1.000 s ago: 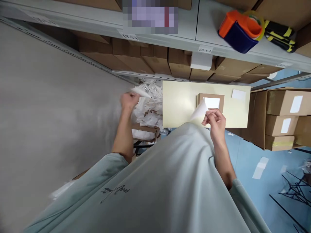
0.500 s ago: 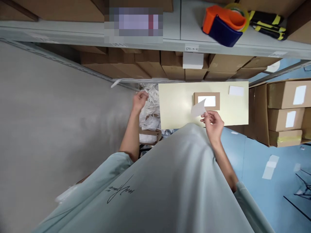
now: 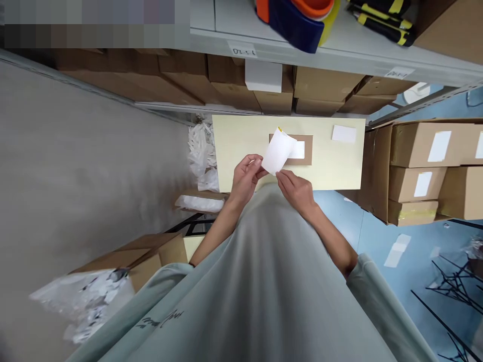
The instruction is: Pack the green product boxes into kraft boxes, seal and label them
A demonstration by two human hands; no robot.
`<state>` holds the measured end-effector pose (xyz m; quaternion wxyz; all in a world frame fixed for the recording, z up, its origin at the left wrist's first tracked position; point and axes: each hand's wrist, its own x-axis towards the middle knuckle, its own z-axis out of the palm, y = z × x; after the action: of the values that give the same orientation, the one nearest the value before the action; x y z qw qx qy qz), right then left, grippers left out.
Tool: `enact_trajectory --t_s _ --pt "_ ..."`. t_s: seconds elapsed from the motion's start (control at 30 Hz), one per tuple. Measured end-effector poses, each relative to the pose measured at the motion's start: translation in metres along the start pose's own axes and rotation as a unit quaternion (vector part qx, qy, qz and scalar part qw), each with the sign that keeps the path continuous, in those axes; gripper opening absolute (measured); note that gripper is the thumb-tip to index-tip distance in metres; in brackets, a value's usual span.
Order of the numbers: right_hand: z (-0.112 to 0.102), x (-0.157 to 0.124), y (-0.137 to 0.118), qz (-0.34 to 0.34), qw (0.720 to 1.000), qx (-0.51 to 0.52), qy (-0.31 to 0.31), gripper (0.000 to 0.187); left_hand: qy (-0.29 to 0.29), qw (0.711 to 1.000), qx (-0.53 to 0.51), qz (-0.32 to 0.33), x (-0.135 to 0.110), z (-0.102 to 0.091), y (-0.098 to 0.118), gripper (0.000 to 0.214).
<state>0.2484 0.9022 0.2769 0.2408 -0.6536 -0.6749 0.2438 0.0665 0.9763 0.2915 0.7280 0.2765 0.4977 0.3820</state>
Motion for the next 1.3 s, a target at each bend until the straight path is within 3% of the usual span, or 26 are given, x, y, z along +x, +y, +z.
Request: enact_trajectory --t_s 0.13,0.27,0.47,0.63,0.73,0.87,1.0,1.13,1.3 --pt "-0.012 0.0 0.024 0.018 0.997 0.028 -0.064 0.034 0.043 0.998 0.032 0.03 0.007 0.015 -0.025 0.063" --pt "-0.033 0.011 0.049 0.049 0.985 0.091 -0.137 0.022 0.078 0.994 0.069 0.034 0.013 0.028 -0.044 0.049" --pt "-0.066 0.049 0.09 0.092 0.984 0.15 0.026 0.026 0.05 0.98 0.176 0.08 0.014 0.037 -0.047 0.033" --pt "-0.069 0.068 0.117 0.084 0.976 0.201 0.026 0.028 -0.029 0.965 0.243 0.091 0.011 0.037 -0.039 0.026" --pt "-0.068 0.069 0.125 0.08 0.976 0.202 0.029 0.028 -0.048 0.953 0.284 0.093 0.009 0.036 -0.036 0.024" --pt "-0.071 0.066 0.127 0.058 0.982 0.182 -0.003 0.027 -0.045 0.945 0.307 0.108 0.007 0.033 -0.039 0.021" --pt "-0.067 0.052 0.116 0.026 0.988 0.15 -0.017 0.024 0.004 0.931 0.325 0.166 0.012 0.027 -0.049 0.019" --pt "-0.05 0.02 0.091 -0.01 0.984 0.162 -0.075 0.02 0.068 0.897 0.375 0.225 0.019 0.015 -0.055 0.024" --pt "-0.027 -0.008 0.076 -0.002 0.98 0.176 -0.097 0.019 0.073 0.857 0.441 0.254 0.028 -0.009 -0.049 0.025"
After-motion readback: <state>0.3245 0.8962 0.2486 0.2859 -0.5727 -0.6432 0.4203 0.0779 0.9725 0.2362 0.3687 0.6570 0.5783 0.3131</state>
